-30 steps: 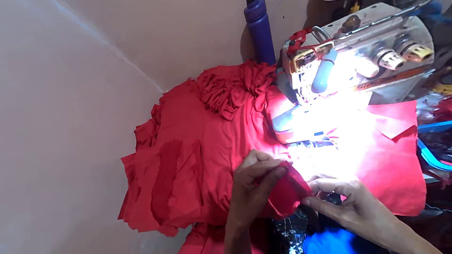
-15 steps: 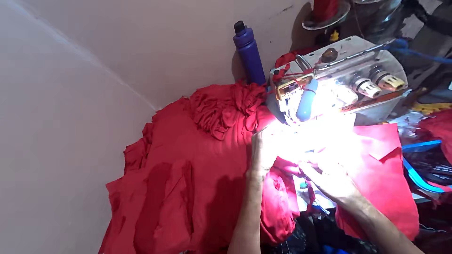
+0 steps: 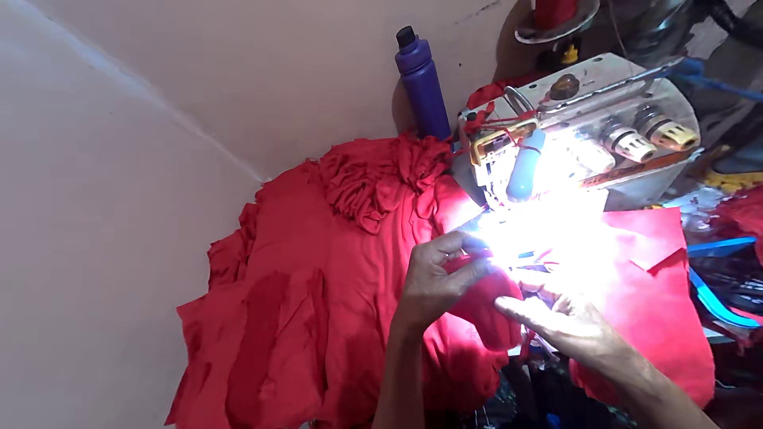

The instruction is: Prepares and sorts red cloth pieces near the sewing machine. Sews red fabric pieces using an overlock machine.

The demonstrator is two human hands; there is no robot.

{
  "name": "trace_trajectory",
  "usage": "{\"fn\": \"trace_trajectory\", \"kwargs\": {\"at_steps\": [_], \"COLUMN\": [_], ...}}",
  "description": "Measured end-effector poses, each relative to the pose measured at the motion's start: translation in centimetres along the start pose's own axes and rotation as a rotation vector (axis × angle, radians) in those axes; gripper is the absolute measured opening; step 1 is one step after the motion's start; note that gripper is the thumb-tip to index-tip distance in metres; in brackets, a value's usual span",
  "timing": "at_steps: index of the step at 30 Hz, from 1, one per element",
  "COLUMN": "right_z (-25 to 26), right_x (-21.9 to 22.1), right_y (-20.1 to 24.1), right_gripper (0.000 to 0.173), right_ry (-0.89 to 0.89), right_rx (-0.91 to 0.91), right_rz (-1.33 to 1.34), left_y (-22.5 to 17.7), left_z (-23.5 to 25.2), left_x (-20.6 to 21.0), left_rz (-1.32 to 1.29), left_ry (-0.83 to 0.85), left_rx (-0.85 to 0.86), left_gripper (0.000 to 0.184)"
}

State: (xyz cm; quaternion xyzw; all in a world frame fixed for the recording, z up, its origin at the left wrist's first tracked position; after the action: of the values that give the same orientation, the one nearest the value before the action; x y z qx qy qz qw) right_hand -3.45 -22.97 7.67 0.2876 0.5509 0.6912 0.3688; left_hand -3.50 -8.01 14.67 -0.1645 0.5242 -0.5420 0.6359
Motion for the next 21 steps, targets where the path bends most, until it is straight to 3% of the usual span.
{"fn": "trace_trajectory", "kwargs": {"at_steps": [3,10,13,16,19,21], "right_z": [-0.1,-0.9,-0.7,-0.4,-0.5,-0.2], "right_x": [-0.4,-0.1,-0.8,-1.2,-0.7,-0.6], "right_y": [-0.6,-1.0,-0.7,-0.7,-1.5,-2.2], "right_gripper": [0.012,0.003,0.005,0.012,0.017,0.016], "right_ry": [0.005,0.054,-0.019,0.008,0.021,-0.025], "right_rx": [-0.077,-0.064,-0.142,-0.175,-0.012,0.139], "right_rz": [-0.045,-0.010,-0.077,0.038,0.169,0.128], "left_y": [0.3,0.4,0.6,0.4,0.9,2.7], "left_z": [-0.1,0.3,0.8,1.1,1.8,2.4], "left_x": [-0.2,-0.8,-1.2,-1.5,-1.2,-0.7], "left_rz": [-0.049,-0.124,-0.108,-0.168,-0.192,-0.060], "left_ry": [-0.007,-0.014,0.010,0.032,0.017,-0.033], "left_rx": [0.013,0.035,0.015,-0.004,-0.010,-0.068], "left_gripper": [0.017,0.018,0.020,0.023,0.027,0.025]}}
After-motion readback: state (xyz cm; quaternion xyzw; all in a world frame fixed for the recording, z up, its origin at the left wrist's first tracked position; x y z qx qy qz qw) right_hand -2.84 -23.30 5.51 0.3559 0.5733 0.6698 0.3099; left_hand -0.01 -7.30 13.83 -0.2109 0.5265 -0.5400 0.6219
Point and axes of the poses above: each hand's wrist, its own z-axis towards the middle knuckle, its own x-axis out of the palm, y = z × x, the point moved 7 cm from there along z, towards the middle knuckle, and after that the axes turned 12 degrees about y, right-handed, at the moved point
